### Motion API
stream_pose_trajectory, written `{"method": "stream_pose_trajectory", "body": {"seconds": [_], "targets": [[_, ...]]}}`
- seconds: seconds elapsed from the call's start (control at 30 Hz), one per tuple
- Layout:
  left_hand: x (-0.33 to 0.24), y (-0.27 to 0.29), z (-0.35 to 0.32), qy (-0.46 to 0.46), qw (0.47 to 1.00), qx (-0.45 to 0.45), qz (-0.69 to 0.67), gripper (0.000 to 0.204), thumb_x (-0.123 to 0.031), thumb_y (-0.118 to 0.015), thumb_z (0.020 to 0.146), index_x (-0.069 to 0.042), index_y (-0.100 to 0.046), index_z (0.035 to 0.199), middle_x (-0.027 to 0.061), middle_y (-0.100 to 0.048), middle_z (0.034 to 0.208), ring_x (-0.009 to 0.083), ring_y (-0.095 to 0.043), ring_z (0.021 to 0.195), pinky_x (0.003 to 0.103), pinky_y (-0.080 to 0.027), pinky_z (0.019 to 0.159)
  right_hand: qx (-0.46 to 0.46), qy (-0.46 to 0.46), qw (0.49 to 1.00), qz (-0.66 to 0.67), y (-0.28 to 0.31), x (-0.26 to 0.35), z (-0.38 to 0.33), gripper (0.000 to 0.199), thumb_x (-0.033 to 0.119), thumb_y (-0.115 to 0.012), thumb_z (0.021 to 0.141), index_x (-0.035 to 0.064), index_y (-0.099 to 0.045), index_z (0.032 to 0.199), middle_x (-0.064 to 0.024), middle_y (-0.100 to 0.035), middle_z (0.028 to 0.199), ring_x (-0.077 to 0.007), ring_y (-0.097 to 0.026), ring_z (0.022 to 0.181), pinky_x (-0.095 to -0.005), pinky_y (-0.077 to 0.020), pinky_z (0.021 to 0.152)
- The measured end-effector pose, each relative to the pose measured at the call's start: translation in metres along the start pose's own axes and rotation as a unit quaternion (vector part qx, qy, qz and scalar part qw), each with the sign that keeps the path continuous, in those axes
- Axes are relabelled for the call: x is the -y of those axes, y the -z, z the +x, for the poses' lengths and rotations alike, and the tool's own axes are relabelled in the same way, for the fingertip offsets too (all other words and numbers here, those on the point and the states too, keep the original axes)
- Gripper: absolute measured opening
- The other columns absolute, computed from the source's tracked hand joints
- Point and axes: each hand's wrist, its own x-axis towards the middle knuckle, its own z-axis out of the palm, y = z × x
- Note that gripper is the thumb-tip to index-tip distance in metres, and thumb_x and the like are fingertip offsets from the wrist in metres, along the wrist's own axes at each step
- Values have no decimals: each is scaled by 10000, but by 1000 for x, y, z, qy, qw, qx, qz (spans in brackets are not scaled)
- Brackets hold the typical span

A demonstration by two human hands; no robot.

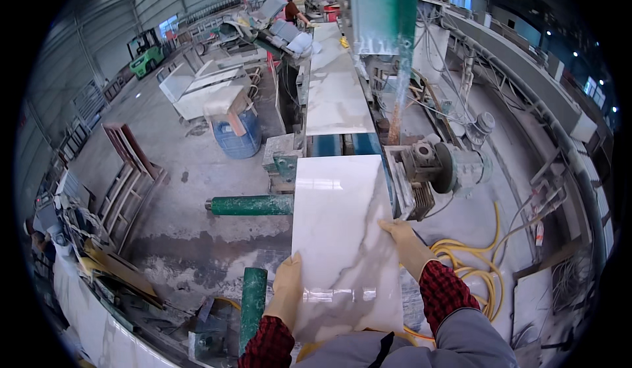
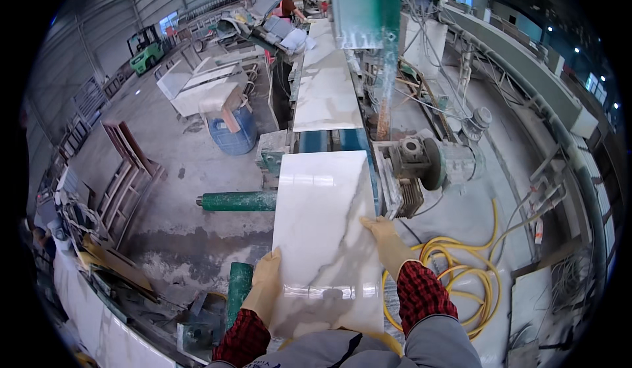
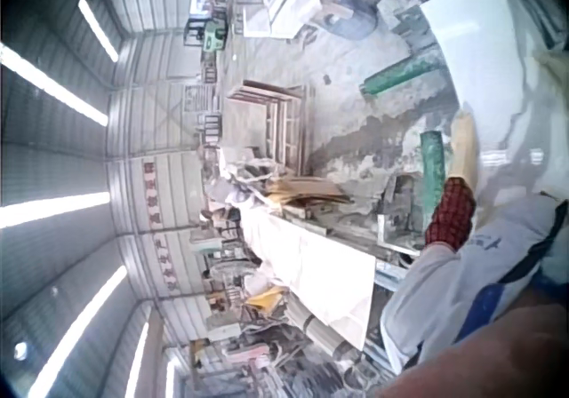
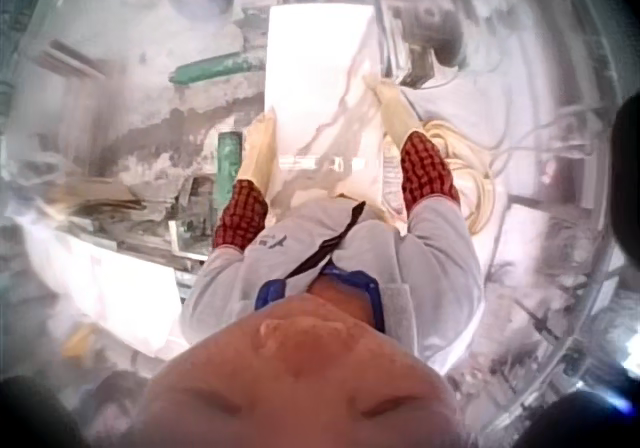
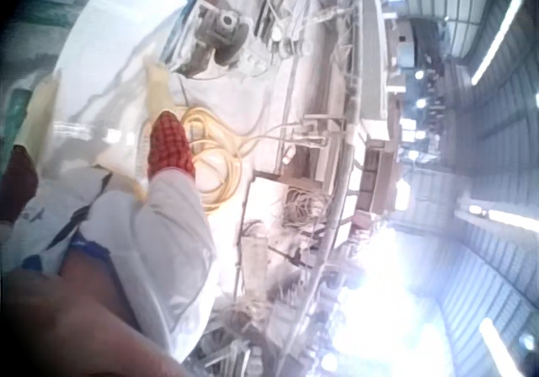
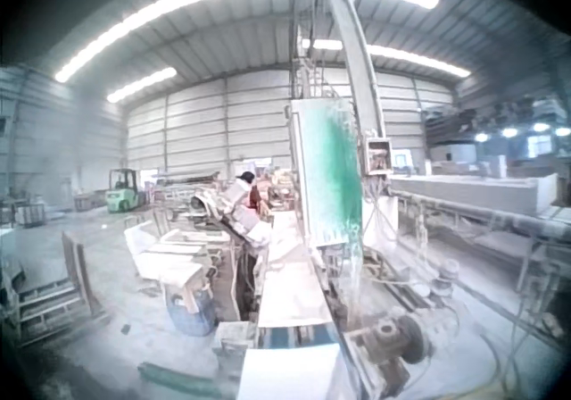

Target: The person repeatedly picks up large white marble-patterned slabs from a conveyor belt and places them onto a nearby stack. The person wears gloves and handles the slabs by hand, moving them one at a time in a repetitive cycle.

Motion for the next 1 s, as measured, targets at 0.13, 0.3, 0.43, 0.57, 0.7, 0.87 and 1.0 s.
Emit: {"method": "stream_pose_trajectory", "body": {"seconds": [0.13, 0.3, 0.43, 0.57, 0.7, 0.87, 1.0], "targets": [[-22, -4, 50, 27, 991, 45, -120, 768, -730, -526, 1187, -132, -838, 1554, 203, -881, 1443, 410, -819, 1366, 518, -599, 1164, -30, -8, 999, 31, -1, 8, 30, 701, 370, -997, 1031, -64, -755, 1525, -190, -863, 1339, -323, -846, 1109, -497, -676, 989], [-34, -14, 105, 44, 998, 46, -7, 725, -728, -587, 1169, -168, -837, 1556, 146, -896, 1421, 349, -836, 1321, 479, -600, 1152, -18, 1, 1000, 26, -2, 25, 64, 647, 368, -990, 1047, -64, -779, 1480, -170, -875, 1299, -295, -843, 1122, -471, -676, 989], [-30, -32, 134, 51, 992, 68, -93, 728, -741, -577, 1166, -174, -839, 1540, 134, -898, 1405, 347, -834, 1311, 481, -595, 1147, 10, 11, 996, 91, -3, 26, 37, 591, 392, -907, 1124, -57, -782, 1487, -159, -879, 1302, -268, -844, 1149, -431, -672, 1037], [-45, -35, 148, 40, 989, 58, -130, 612, -601, -627, 1250, -81, -865, 1465, 41, -909, 1217, 119, -811, 1016, 346, -639, 910, 89, -23, 982, 164, -3, 19, -24, 554, 417, -823, 1187, -43, -781, 1492, -145, -876, 1327, -245, -844, 1151, -393, -666, 1072], [-79, -25, 139, 47, 994, 59, -78, 632, -640, -603, 1244, -106, -865, 1458, 27, -907, 1222, 147, -814, 1055, 360, -623, 978, 15, -43, 993, 108, -11, 21, -32, 606, 437, -842, 1166, -47, -768, 1524, -138, -867, 1357, -248, -833, 1172, -397, -665, 1068], [-105, -19, 133, 52, 998, 38, -4, 656, -694, -569, 1224, -150, -866, 1441, 29, -906, 1233, 194, -818, 1114, 407, -592, 1052, -24, -35, 995, 93, -10, 7, -3, 614, 447, -847, 1161, -16, -778, 1557, -121, -869, 1363, -227, -823, 1158, -375, -661, 1028], [-99, -22, 146, 39, 997, 50, 38, 727, -738, -522, 1179, -167, -824, 1513, 150, -867, 1455, 414, -809, 1327, 531, -579, 1150, -14, -18, 996, 87, -4, -7, 18, 620, 454, -861, 1148, -17, -775, 1542, -122, -862, 1351, -252, -824, 1152, -401, -672, 1017]]}}
